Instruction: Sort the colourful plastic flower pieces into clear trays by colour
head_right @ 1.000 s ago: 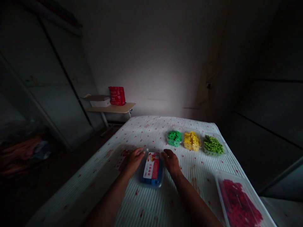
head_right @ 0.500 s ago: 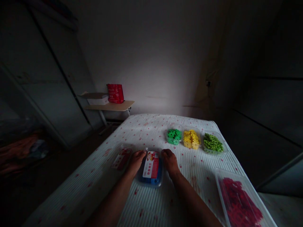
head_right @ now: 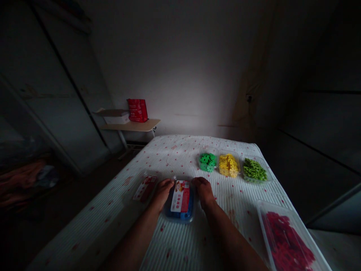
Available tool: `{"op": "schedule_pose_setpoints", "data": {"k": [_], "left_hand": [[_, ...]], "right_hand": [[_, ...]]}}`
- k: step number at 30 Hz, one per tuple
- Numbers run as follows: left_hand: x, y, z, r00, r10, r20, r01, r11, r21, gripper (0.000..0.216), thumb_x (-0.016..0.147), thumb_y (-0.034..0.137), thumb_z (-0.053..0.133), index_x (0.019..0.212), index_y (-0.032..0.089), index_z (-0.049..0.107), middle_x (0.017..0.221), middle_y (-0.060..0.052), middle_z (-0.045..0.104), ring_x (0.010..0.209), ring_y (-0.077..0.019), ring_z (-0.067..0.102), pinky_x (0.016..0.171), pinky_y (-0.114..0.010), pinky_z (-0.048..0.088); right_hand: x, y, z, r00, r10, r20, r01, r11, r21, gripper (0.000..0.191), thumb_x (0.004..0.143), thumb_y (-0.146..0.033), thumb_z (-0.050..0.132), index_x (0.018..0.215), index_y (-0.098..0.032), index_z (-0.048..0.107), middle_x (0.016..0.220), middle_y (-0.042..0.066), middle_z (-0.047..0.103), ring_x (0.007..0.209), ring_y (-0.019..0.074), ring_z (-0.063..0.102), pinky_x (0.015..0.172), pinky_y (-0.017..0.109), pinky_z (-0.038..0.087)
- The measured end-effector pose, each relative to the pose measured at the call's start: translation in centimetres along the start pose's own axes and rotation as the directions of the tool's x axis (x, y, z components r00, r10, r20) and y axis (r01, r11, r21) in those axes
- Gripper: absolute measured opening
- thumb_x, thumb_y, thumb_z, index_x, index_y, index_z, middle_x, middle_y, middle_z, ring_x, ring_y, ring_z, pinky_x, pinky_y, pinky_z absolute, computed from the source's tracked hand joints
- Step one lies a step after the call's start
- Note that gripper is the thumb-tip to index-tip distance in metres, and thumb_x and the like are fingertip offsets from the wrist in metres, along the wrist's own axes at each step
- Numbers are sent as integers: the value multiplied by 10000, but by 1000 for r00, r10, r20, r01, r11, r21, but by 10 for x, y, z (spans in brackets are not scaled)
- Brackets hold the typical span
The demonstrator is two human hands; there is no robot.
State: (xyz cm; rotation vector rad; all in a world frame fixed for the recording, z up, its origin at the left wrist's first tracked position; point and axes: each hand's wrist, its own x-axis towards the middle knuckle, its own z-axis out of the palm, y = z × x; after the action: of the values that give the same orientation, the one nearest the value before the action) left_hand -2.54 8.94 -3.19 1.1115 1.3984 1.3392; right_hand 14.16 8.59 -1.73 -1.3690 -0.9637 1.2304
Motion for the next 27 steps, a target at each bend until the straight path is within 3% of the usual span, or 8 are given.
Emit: {"op": "schedule_pose_setpoints", "data": {"k": [12,18,21,24,27], "left_hand": [[-2,3,0,999,-42,12,43,998,-35,217,651,351,608,725,149,636,706,-42,680,709,-181,640,618,-249,476],[-6,12,-4,989,31,143,-29,999,-15,244,678,394,578,699,160,641,718,-40,686,723,-192,641,673,-275,478],[-11,13,-8,986,-62,154,77,993,-89,249,634,379,608,742,157,641,706,-29,690,693,-194,646,667,-291,482],[-21,14,-13,964,-177,199,219,952,-213,329,579,320,637,862,153,642,778,-38,715,733,-208,665,691,-311,496],[-33,13,-14,939,-192,286,275,918,-287,431,586,299,644,993,158,630,879,-49,725,814,-225,675,721,-321,504]], "right_hand": [[0,1,3,995,-83,-49,81,996,-34,256,585,-384,593,688,-152,627,635,31,631,584,144,525,518,253,401],[-9,0,1,991,-117,-63,113,991,-69,448,668,-539,570,852,-137,643,653,39,636,561,148,528,477,249,385],[-16,-3,-5,978,-184,-104,168,976,-139,525,704,-570,545,990,-136,619,781,73,663,634,173,569,541,277,433],[-28,-13,-10,937,-313,-156,273,933,-235,520,734,-546,534,1061,-146,593,1026,126,645,807,204,593,704,321,467],[-48,-30,-13,912,-390,-127,348,899,-266,502,768,-511,519,1122,-158,565,1121,130,610,889,212,582,764,331,463]]}}
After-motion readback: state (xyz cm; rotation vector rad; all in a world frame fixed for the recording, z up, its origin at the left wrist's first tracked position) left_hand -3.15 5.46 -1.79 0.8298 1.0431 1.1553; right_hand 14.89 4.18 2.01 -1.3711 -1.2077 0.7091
